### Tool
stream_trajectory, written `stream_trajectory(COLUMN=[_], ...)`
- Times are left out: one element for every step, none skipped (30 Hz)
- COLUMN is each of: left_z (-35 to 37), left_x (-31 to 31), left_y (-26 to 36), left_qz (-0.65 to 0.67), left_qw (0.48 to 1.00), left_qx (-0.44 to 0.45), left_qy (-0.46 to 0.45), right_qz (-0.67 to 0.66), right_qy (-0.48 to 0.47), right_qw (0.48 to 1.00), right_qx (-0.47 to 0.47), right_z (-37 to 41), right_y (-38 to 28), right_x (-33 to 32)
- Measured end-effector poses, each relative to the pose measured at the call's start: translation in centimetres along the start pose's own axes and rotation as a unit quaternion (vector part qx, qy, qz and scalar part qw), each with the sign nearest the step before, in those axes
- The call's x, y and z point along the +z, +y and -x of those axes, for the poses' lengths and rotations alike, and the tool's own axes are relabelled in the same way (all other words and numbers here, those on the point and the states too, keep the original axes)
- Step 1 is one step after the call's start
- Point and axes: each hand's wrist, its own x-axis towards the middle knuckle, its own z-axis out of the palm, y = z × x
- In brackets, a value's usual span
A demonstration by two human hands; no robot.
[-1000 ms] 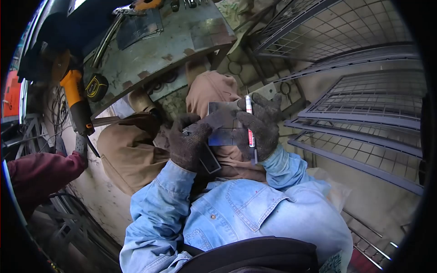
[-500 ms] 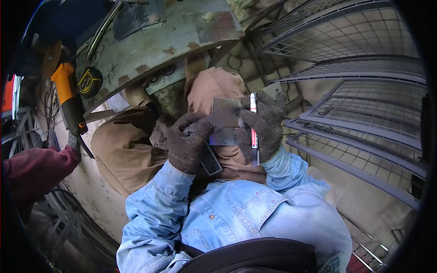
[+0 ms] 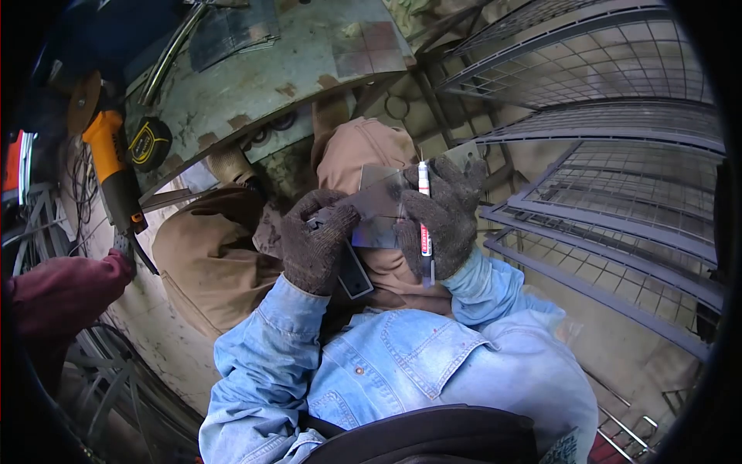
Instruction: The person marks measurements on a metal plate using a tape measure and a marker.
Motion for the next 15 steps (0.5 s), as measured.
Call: stream_trajectory(left_z=[0.0,0.1,0.2,0.2,0.3,0.3,0.4,0.4,0.4,0.4,0.4,0.4,0.4,0.4,0.3], left_x=[0.0,0.0,0.1,0.1,0.1,0.1,0.0,0.0,0.0,0.0,-0.1,-0.2,-0.4,-0.4,-0.5], left_y=[-0.1,-0.1,-0.1,-0.1,-0.2,-0.3,-0.4,-0.5,-0.7,-0.8,-0.9,-1.1,-1.2,-1.2,-1.1], left_qz=[0.002,0.003,-0.003,-0.009,-0.010,-0.027,-0.045,-0.044,-0.022,0.001,0.002,0.008,0.014,0.015,0.022], left_qw=[1.000,1.000,1.000,1.000,1.000,0.999,0.998,0.998,1.000,1.000,1.000,1.000,1.000,1.000,1.000], left_qx=[-0.006,-0.007,0.001,0.008,0.007,0.019,0.031,0.030,0.017,0.003,0.003,0.001,-0.002,-0.001,-0.010], left_qy=[-0.001,0.001,0.004,0.006,0.005,0.008,0.011,0.011,0.009,0.007,0.008,0.001,-0.006,-0.006,-0.008], right_qz=[-0.001,-0.001,-0.004,-0.006,-0.005,-0.002,0.002,0.002,0.001,0.000,-0.001,-0.004,-0.006,-0.006,-0.013], right_qy=[0.017,0.015,0.019,0.024,0.023,0.017,0.010,0.010,0.001,-0.008,-0.009,-0.013,-0.016,-0.016,-0.013], right_qw=[1.000,1.000,1.000,0.999,0.999,0.999,1.000,1.000,1.000,0.999,0.999,0.999,0.999,0.999,1.000], right_qx=[0.009,0.008,0.019,0.030,0.031,0.030,0.028,0.028,0.031,0.033,0.031,0.032,0.032,0.031,0.024], right_z=[0.0,0.1,0.2,0.3,0.4,0.4,0.4,0.3,0.2,0.2,0.2,0.2,0.2,0.2,0.1], right_y=[-0.1,-0.2,-0.3,-0.3,-0.4,-0.3,-0.3,-0.4,-0.4,-0.4,-0.4,-0.3,-0.3,-0.3,-0.3], right_x=[0.1,0.1,0.1,0.1,0.0,0.0,-0.1,-0.1,-0.2,-0.3,-0.2,-0.2,-0.2,-0.2,-0.3])
